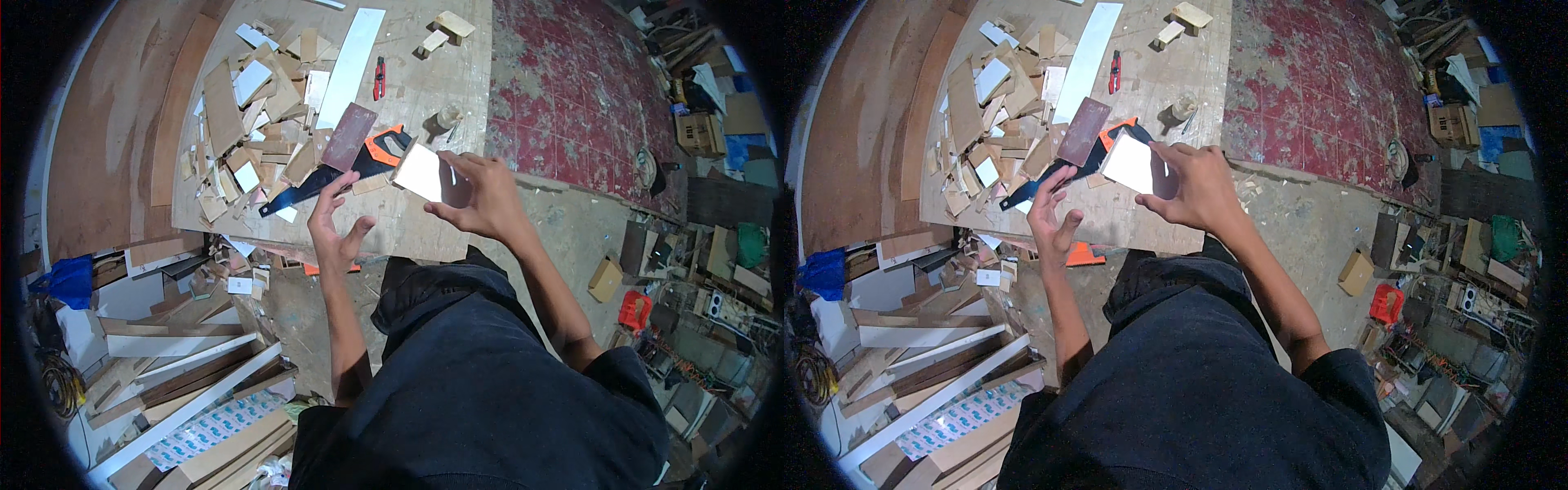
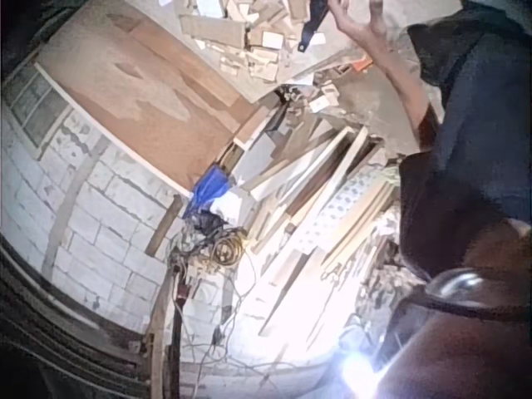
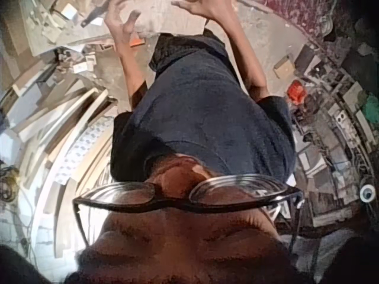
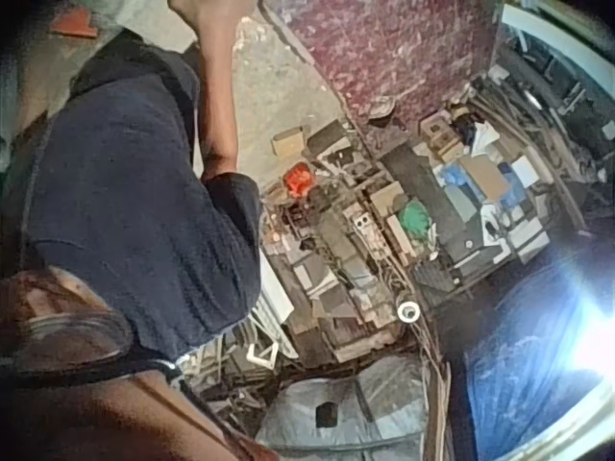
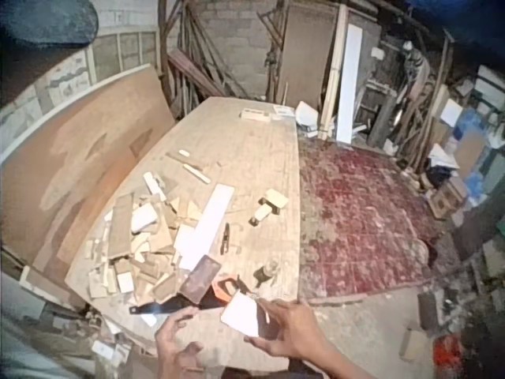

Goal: The person is measuring and sawing a small piece of wood in a workshop environment.

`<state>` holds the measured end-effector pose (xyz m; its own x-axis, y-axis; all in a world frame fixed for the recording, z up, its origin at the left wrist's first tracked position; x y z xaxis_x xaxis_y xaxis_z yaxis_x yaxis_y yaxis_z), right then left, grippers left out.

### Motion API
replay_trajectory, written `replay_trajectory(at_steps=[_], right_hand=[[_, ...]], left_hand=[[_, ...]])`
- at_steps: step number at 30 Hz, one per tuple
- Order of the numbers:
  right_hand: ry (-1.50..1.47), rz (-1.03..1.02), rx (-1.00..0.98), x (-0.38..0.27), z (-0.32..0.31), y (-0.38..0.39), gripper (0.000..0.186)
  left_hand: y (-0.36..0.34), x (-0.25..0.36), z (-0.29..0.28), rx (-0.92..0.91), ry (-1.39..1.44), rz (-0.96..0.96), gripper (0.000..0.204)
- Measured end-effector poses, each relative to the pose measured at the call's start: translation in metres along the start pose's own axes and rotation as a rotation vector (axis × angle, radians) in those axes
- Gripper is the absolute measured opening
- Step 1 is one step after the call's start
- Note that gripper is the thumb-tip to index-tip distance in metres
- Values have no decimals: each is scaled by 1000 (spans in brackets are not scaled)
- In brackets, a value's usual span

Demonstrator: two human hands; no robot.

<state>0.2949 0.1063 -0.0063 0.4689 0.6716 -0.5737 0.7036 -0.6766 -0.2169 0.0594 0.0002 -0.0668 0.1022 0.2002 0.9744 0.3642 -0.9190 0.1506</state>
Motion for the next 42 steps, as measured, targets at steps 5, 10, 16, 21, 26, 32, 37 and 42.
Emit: replay_trajectory(at_steps=[5,10,16,21,26,32,37,42], right_hand=[[84,31,-118,33,71,20,80],[90,0,-218,69,166,43,80],[75,55,-316,97,241,68,80],[72,67,-318,106,271,84,80],[93,113,-352,109,281,89,78],[120,120,-394,116,284,93,79],[135,122,-378,118,289,95,81],[98,156,-364,116,290,96,80]], left_hand=[[19,-70,-17,-42,94,-279,101],[48,-130,-37,-5,29,-490,83],[65,-172,-52,-8,17,-582,78],[75,-180,-63,-27,-50,-609,79],[78,-174,-64,-16,-130,-641,80],[79,-175,-62,-14,-149,-662,83],[79,-179,-60,-26,-176,-658,84],[81,-174,-58,-28,-210,-684,82]])
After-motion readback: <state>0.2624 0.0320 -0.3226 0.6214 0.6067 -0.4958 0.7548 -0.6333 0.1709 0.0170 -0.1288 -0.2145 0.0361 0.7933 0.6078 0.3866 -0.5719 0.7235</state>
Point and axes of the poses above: each hand's wrist, its own y-axis away from the middle knuckle, its own z-axis out of the palm, x = y × z, the point moved 1 cm from there along -y, towards the middle knuckle, and after that the axes turned 15 degrees about -z, right-handed, at the moved point
